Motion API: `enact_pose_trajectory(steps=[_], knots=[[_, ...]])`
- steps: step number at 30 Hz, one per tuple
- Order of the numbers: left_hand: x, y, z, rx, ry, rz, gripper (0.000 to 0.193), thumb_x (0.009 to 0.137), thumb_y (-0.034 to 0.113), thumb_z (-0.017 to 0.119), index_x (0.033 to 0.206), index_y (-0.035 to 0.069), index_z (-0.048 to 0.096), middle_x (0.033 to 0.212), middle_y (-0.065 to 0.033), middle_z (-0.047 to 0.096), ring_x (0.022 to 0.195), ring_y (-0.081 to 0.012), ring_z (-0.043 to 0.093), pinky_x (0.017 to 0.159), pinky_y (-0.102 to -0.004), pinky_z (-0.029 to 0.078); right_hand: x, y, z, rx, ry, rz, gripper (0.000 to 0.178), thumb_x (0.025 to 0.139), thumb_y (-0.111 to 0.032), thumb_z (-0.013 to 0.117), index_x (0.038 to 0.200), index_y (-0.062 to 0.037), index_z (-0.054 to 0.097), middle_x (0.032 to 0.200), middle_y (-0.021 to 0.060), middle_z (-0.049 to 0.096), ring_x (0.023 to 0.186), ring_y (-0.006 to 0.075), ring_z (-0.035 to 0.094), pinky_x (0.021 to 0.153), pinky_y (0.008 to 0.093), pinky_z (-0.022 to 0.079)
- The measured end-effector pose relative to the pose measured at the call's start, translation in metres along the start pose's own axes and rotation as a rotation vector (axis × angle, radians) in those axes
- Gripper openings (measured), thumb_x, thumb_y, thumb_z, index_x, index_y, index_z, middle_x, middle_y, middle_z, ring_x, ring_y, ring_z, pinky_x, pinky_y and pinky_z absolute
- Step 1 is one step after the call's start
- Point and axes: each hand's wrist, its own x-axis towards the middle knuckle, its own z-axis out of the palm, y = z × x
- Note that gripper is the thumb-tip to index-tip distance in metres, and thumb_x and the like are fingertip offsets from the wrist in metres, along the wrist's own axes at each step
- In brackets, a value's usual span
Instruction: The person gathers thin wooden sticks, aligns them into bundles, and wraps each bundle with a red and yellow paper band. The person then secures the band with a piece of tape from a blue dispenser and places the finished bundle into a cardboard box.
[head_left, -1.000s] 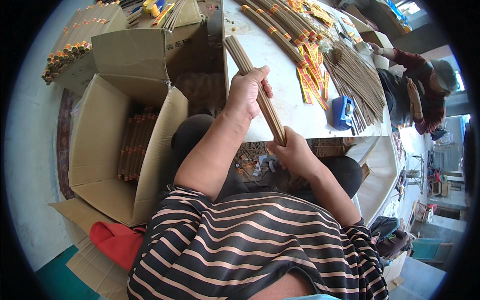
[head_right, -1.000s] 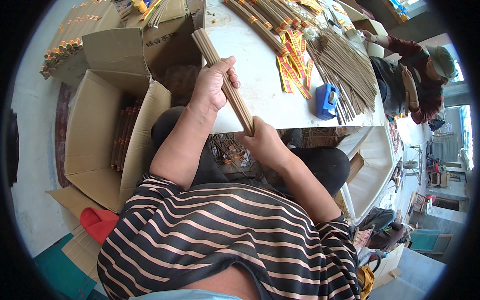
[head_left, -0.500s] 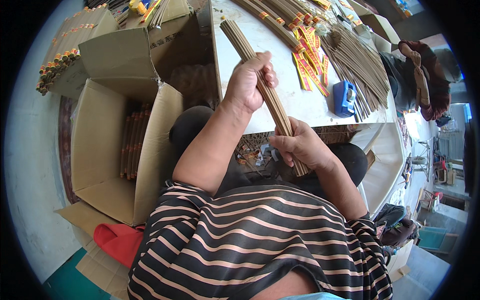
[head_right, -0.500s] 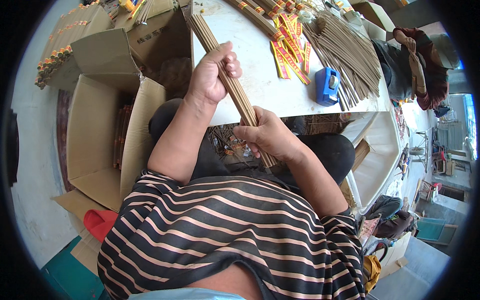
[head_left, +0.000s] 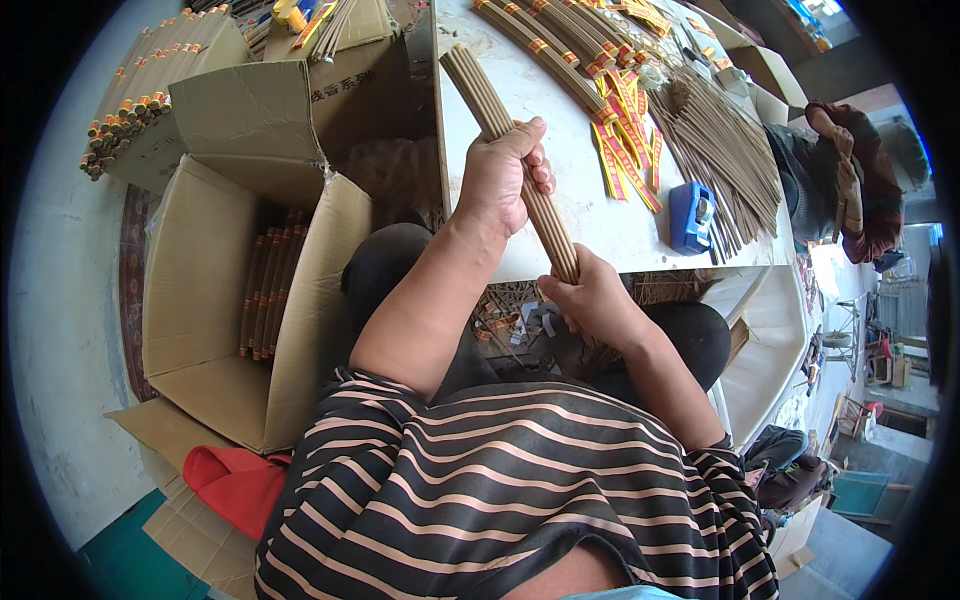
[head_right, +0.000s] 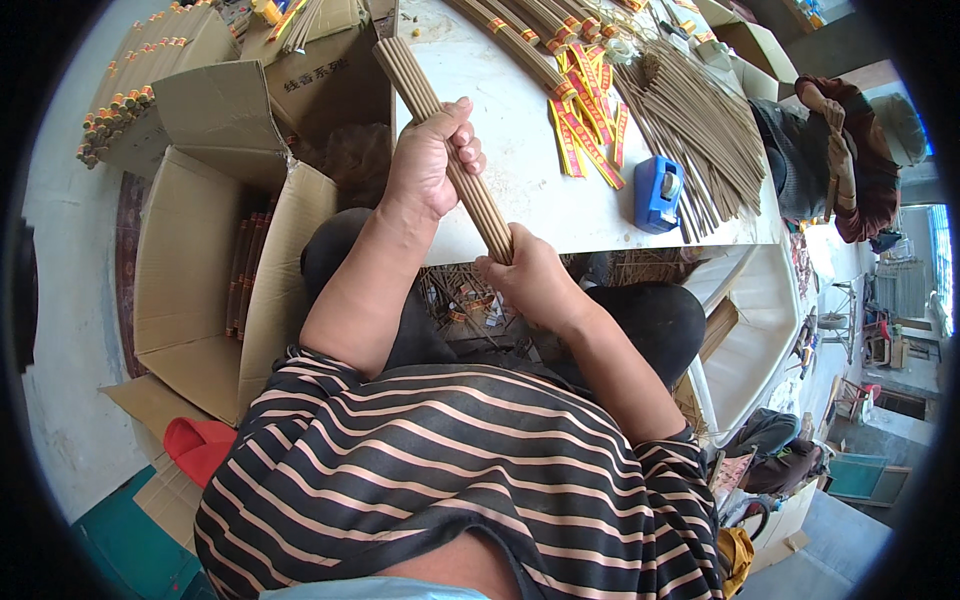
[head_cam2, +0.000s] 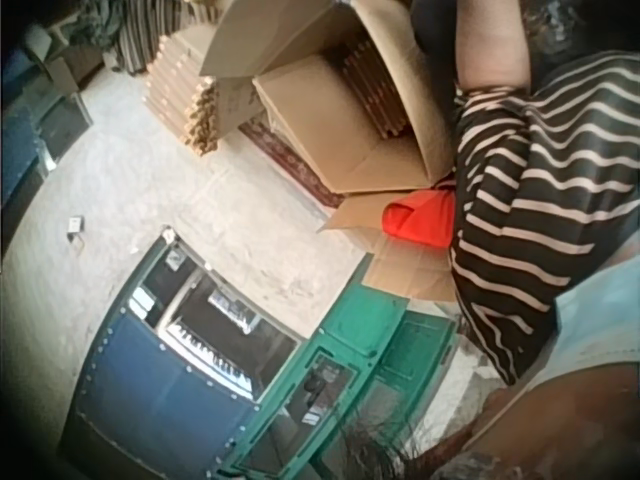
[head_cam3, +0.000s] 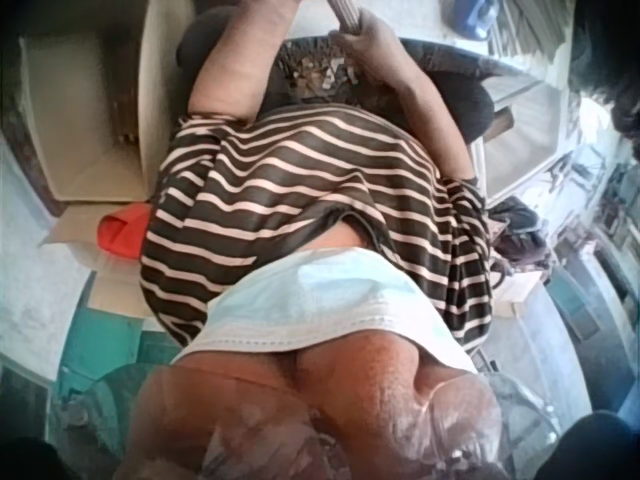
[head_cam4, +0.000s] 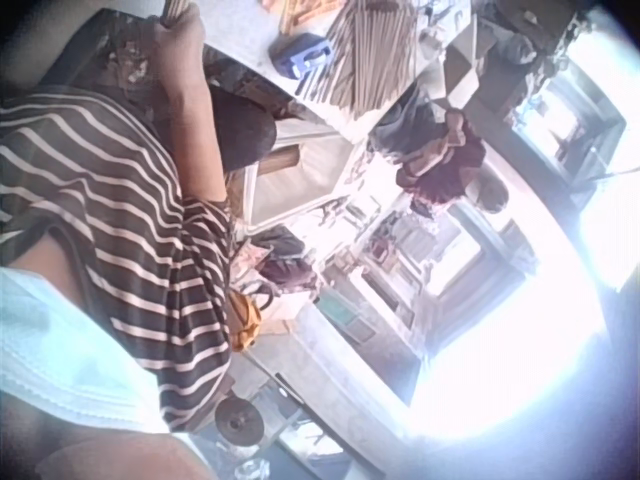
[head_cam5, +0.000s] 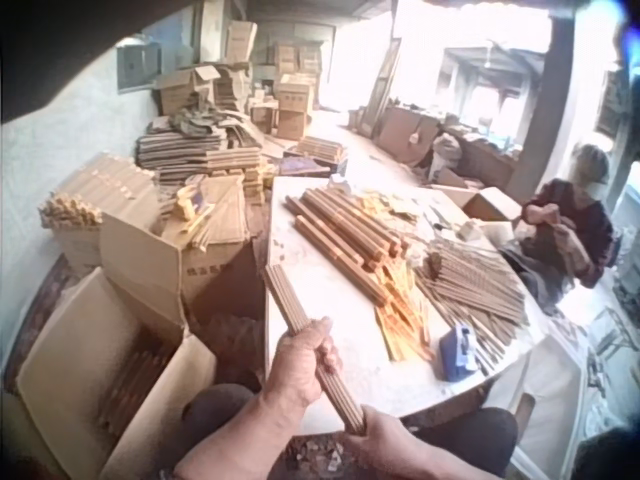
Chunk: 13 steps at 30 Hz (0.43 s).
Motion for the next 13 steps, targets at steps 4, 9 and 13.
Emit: enact_pose_trajectory(steps=[4,9,13], knots=[[0.004,0.002,-0.005,-0.056,-0.047,-0.028,0.019,0.084,0.013,0.061,0.071,0.011,0.046,0.053,0.0023,0.040,0.043,-0.0102,0.039,0.044,-0.0250,0.035,0.003,0.002,0.002,0.007,-0.013,-0.062,0.019,0.083,-0.016,0.060,0.082,-0.0017,0.048,0.055,0.0030,0.049,0.040,0.0102,0.046,0.038,0.0229,0.038],[0.003,0.006,-0.006,-0.242,-0.337,-0.116,0.022,0.084,0.016,0.062,0.071,0.012,0.045,0.054,0.0020,0.041,0.044,-0.0101,0.040,0.044,-0.0248,0.034,-0.010,-0.003,-0.004,0.462,-0.296,0.034,0.018,0.085,-0.014,0.059,0.087,-0.0016,0.046,0.049,0.0010,0.045,0.035,0.0091,0.043,0.034,0.0217,0.035],[0.001,-0.005,-0.002,0.158,0.132,0.054,0.021,0.083,0.019,0.064,0.072,0.010,0.048,0.055,0.0011,0.044,0.045,-0.0118,0.042,0.044,-0.0267,0.038,0.006,0.014,0.009,-0.260,0.106,-0.009,0.029,0.083,-0.025,0.062,0.093,-0.0020,0.048,0.063,0.0079,0.060,0.049,0.0240,0.056,0.051,0.0329,0.049]])
